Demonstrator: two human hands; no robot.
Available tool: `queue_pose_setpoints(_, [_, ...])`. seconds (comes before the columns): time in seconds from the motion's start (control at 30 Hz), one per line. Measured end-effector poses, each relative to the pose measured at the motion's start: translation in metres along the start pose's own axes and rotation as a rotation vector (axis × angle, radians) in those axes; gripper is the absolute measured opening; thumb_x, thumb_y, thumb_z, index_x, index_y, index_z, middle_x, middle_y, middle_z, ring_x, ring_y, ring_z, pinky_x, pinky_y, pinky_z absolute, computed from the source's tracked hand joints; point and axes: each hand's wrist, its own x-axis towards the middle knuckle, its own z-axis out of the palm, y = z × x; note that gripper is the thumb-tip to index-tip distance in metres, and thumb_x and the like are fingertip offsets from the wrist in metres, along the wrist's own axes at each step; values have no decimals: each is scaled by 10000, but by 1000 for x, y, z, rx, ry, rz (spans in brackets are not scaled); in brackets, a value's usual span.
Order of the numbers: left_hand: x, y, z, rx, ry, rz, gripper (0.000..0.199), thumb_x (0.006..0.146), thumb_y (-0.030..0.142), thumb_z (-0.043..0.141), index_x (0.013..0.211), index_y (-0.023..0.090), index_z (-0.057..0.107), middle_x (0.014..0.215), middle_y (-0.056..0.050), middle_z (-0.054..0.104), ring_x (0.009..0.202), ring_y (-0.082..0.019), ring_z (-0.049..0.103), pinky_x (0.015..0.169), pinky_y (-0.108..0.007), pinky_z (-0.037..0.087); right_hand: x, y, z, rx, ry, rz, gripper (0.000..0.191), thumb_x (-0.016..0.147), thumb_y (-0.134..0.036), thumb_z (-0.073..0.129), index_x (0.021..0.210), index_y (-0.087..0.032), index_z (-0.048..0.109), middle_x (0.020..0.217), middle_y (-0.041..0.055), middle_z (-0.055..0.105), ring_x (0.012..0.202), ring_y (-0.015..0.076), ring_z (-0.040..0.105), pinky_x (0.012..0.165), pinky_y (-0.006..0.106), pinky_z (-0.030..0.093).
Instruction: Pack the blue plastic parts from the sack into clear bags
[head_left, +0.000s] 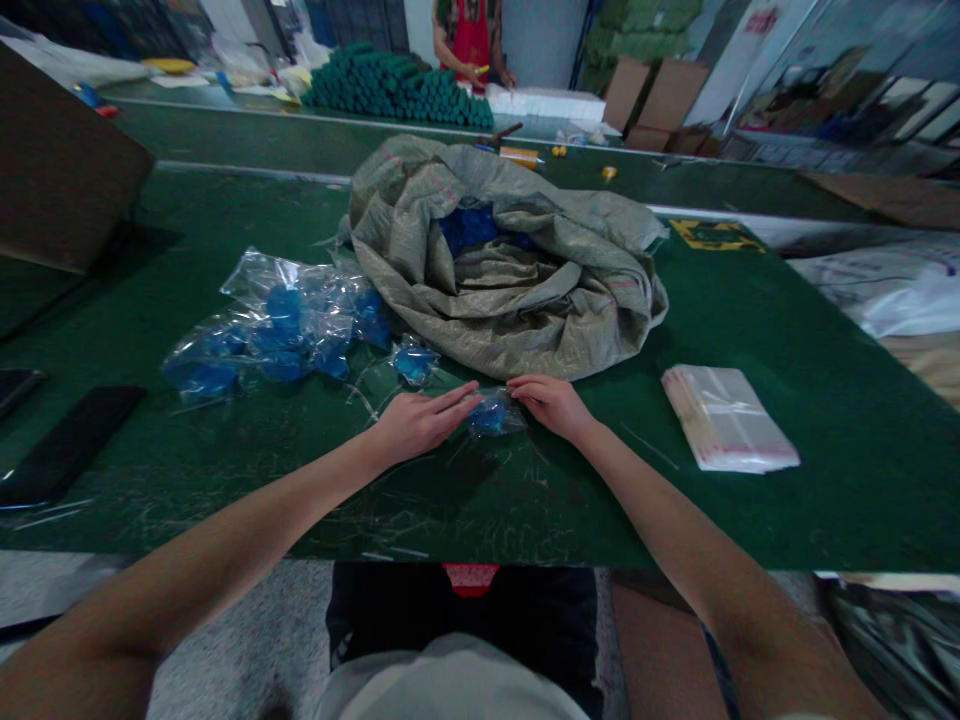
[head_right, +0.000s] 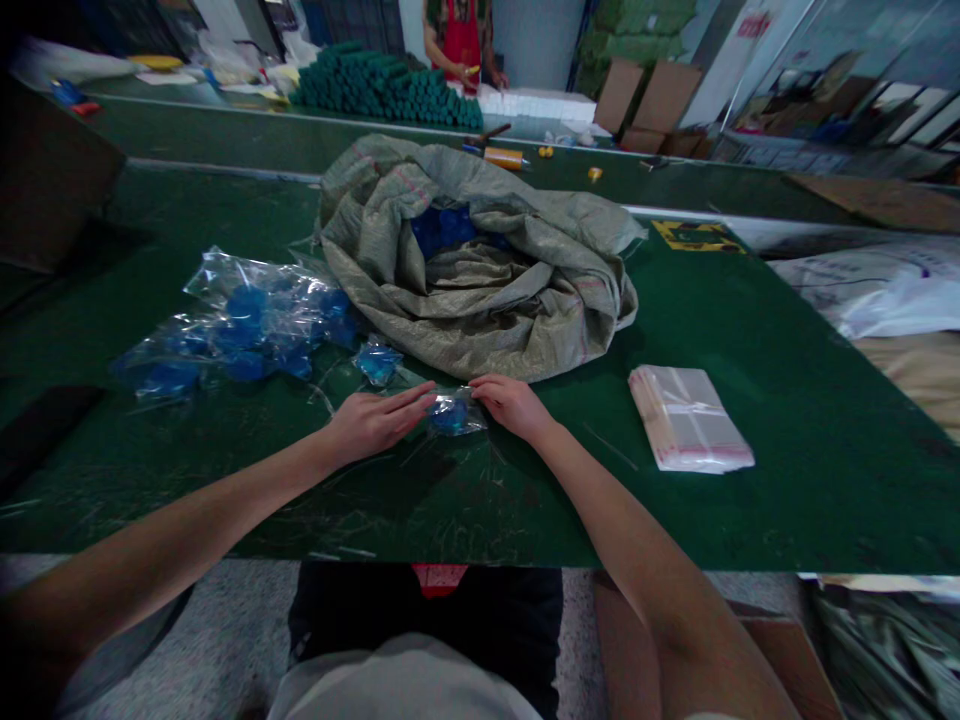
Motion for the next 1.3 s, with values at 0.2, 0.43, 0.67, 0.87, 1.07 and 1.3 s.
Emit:
queue_pose_setpoints(0.2, [7,-1,1,-70,-41,173,512,933,136,438,1438,216,451,1314,-74,640,633,-108,671,549,-239,511,-1,4,-3,-119,-34,-105,264,890,-102,489,956,-219,716,1145,80,717,1026,186,694,880,371,582])
queue_pose_setpoints(0.43, [6,4,3,-75,-41,140,458,937,179,460,1391,198,515,1313,-93,638,670,-121,695,538,-232,493,-13,-31,-13,-256,-165,-231,555,777,-70,520,1300,-232,613,1393,79,583,1409,290,405,1071,548,398])
queue_pose_setpoints(0.67, [13,15,3,-44,-139,13,453,951,359,481,1343,153,577,1329,-121,620,669,-162,712,523,-254,507,-24,-30,-10,-88,-234,-87,727,727,-48,481,1428,-241,486,1448,90,526,1401,255,424,1106,527,363])
queue_pose_setpoints(0.87, [20,12,-6,-466,-24,-454,400,927,433,525,1176,177,706,1110,-86,739,855,-191,715,726,-276,554,-8,-34,-7,225,152,218,390,891,-220,477,1254,-217,620,1266,88,670,1197,218,617,1055,431,455])
queue_pose_setpoints(1.07, [-24,-10,-64,-911,269,-1411,549,707,597,697,942,103,744,448,35,499,395,-87,400,406,-212,290,56,-39,29,102,221,439,255,869,-298,551,1062,-169,656,1024,95,730,861,202,686,825,362,543])
queue_pose_setpoints(1.3, [-123,-20,-109,-592,491,-1829,565,663,607,669,887,90,721,408,65,389,387,-82,308,426,-228,211,137,-62,103,-306,-81,289,548,819,-486,652,1193,-89,603,1161,196,657,1107,311,592,990,425,436])
